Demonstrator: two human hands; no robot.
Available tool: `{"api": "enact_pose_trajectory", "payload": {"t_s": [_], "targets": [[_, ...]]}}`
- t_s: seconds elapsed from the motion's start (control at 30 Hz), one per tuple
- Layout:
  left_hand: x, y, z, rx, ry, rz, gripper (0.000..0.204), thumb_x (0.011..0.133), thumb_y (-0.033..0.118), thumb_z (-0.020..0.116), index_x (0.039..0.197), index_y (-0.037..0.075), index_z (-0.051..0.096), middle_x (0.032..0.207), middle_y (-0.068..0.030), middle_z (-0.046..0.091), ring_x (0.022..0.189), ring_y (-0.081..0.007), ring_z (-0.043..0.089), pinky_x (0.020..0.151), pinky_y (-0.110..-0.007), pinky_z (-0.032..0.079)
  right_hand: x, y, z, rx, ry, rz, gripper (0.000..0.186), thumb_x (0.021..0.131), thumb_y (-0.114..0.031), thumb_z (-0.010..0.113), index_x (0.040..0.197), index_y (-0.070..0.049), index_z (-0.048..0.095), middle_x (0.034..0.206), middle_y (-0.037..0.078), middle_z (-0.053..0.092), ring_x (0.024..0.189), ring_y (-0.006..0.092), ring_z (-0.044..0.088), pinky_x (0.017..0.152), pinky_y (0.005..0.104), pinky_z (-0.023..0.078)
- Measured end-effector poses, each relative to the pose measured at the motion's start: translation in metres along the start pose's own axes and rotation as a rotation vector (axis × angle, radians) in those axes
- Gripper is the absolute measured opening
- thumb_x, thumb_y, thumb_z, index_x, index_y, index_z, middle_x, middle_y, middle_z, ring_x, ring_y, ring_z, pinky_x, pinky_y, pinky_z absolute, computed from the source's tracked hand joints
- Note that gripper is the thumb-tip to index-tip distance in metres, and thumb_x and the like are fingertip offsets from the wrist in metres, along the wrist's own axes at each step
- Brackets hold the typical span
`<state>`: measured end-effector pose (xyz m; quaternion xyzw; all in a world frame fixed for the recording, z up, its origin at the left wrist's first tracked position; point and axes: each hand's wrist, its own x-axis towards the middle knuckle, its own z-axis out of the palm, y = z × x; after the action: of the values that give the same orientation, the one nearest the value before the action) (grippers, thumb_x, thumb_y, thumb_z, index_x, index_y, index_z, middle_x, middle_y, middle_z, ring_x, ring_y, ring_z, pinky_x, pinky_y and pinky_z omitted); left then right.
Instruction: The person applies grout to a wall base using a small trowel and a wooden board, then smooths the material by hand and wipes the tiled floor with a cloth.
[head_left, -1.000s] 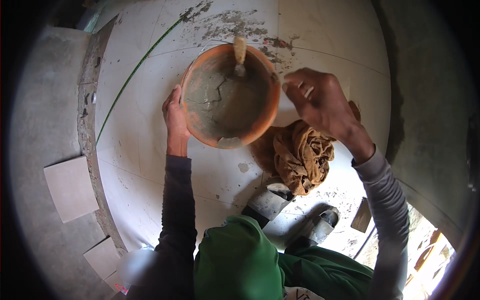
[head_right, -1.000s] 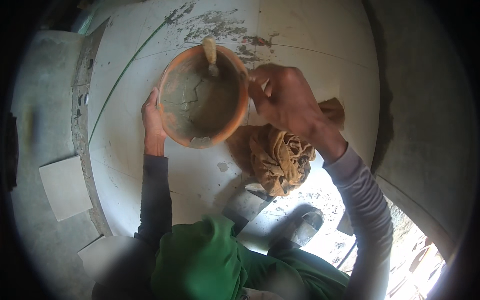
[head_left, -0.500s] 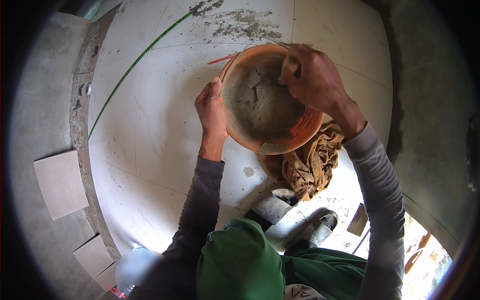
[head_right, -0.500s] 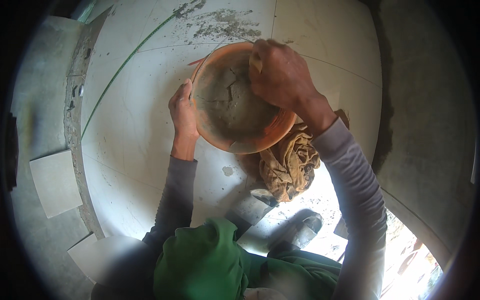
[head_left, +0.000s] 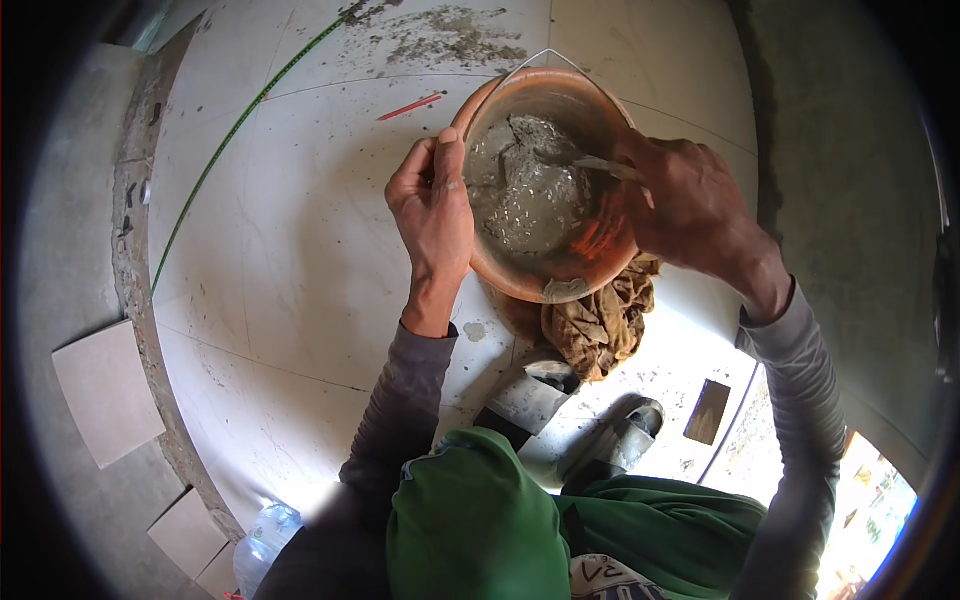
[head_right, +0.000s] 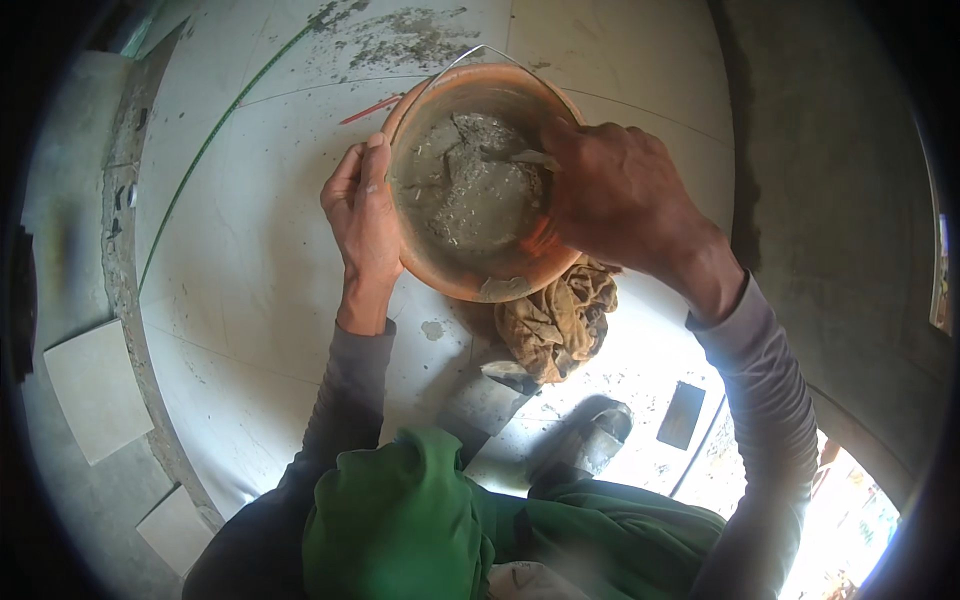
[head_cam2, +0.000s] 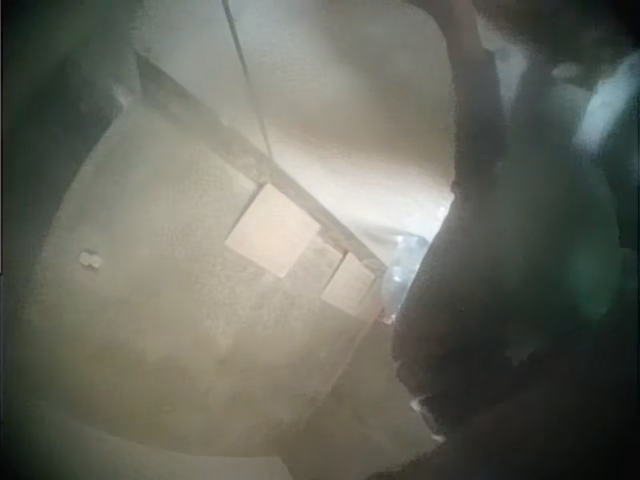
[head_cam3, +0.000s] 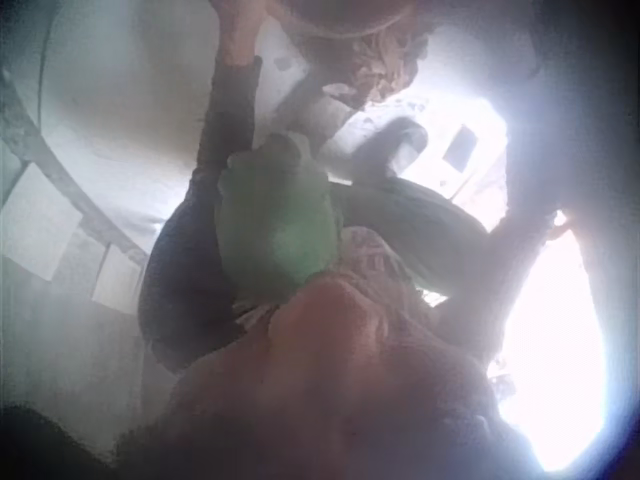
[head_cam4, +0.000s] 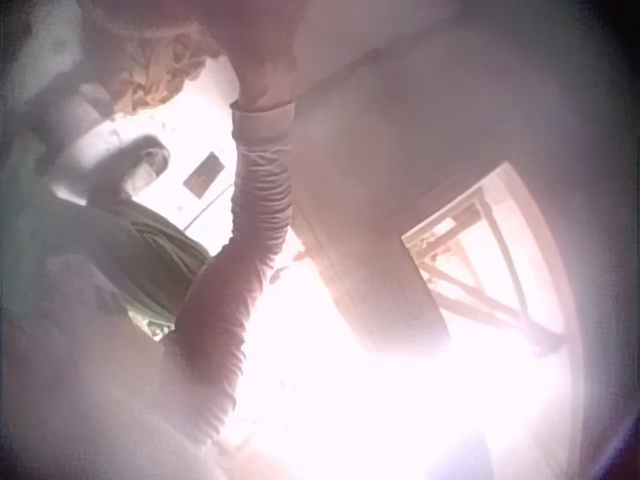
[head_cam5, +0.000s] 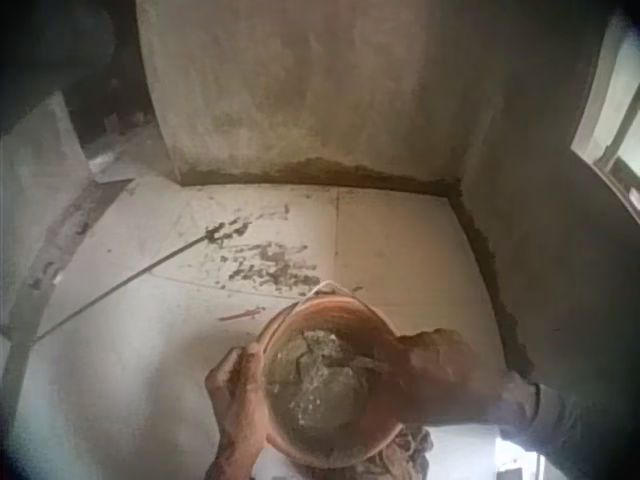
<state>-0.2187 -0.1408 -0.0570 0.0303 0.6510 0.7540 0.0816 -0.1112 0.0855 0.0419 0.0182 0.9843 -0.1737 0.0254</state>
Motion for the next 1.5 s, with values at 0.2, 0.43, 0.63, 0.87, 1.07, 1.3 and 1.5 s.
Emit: {"api": "enact_pose_trajectory", "payload": {"t_s": [0.2, 0.43, 0.63, 0.87, 1.07, 1.3, 1.5], "targets": [[-0.01, 0.007, 0.023, 0.097, -0.034, 0.08, 0.044, 0.114, 0.022, 0.064, 0.075, 0.005, 0.052, 0.07, 0.0117, 0.037, 0.068, -0.0013, 0.031, 0.058, -0.026, 0.026, 0.017, 0.005, 0.045, 0.014, 0.089, -0.135, 0.011, 0.086, -0.004, 0.071, 0.097, -0.003, 0.07, 0.09, 0.017, 0.076, 0.081, 0.0418, 0.073, 0.073, 0.0537, 0.056], [-0.019, 0.014, 0.031, 0.136, -0.062, 0.099, 0.043, 0.114, 0.022, 0.064, 0.076, 0.005, 0.052, 0.069, 0.0106, 0.038, 0.067, -0.0018, 0.032, 0.058, -0.027, 0.026, 0.03, 0.0, 0.062, -0.019, 0.198, -0.206, 0.019, 0.077, -0.006, 0.073, 0.095, 0.001, 0.072, 0.09, 0.022, 0.071, 0.083, 0.0418, 0.074, 0.075, 0.0522, 0.059], [-0.016, 0.01, 0.03, 0.142, -0.035, 0.11, 0.041, 0.114, 0.02, 0.063, 0.077, 0.004, 0.054, 0.07, 0.0114, 0.038, 0.067, -0.0017, 0.032, 0.058, -0.027, 0.026, 0.016, -0.003, 0.064, -0.021, 0.312, -0.209, 0.034, 0.076, -0.008, 0.078, 0.108, 0.0, 0.069, 0.097, 0.018, 0.066, 0.084, 0.0412, 0.073, 0.073, 0.0522, 0.058], [-0.007, 0.003, 0.017, 0.074, 0.007, 0.073, 0.041, 0.113, 0.02, 0.063, 0.077, 0.004, 0.057, 0.071, 0.0114, 0.041, 0.069, -0.0013, 0.032, 0.06, -0.026, 0.027, -0.006, 0.006, 0.081, 0.064, 0.373, -0.148, 0.039, 0.075, -0.007, 0.078, 0.113, -0.003, 0.069, 0.098, 0.015, 0.065, 0.083, 0.0382, 0.073, 0.073, 0.0506, 0.059], [-0.009, 0.001, 0.02, 0.031, 0.053, 0.045, 0.041, 0.112, 0.02, 0.065, 0.076, 0.004, 0.058, 0.071, 0.012, 0.042, 0.07, -0.0012, 0.031, 0.06, -0.026, 0.026, 0.013, 0.004, 0.093, -0.027, 0.335, -0.141, 0.039, 0.076, -0.007, 0.079, 0.113, -0.004, 0.068, 0.096, 0.014, 0.063, 0.084, 0.0365, 0.072, 0.069, 0.0478, 0.058], [0.01, -0.009, -0.006, 0.032, 0.099, -0.015, 0.032, 0.111, 0.024, 0.065, 0.091, 0.0, 0.072, 0.079, 0.0093, 0.053, 0.076, -0.0031, 0.041, 0.067, -0.026, 0.035, 0.007, -0.004, 0.092, 0.066, 0.665, -0.068, 0.037, 0.092, -0.005, 0.077, 0.128, -0.002, 0.068, 0.098, 0.015, 0.067, 0.078, 0.038, 0.07, 0.066, 0.0467, 0.057], [0.024, -0.032, -0.042, 0.212, 0.223, -0.225, 0.043, 0.108, 0.034, 0.065, 0.123, -0.004, 0.077, 0.12, -0.01, 0.074, 0.108, -0.0217, 0.065, 0.095, -0.037, 0.052, -0.04, 0.019, 0.051, 0.03, 0.621, -0.182, 0.041, 0.089, -0.001, 0.079, 0.129, -0.002, 0.068, 0.09, 0.011, 0.065, 0.072, 0.0293, 0.068, 0.059, 0.0412, 0.056]]}}
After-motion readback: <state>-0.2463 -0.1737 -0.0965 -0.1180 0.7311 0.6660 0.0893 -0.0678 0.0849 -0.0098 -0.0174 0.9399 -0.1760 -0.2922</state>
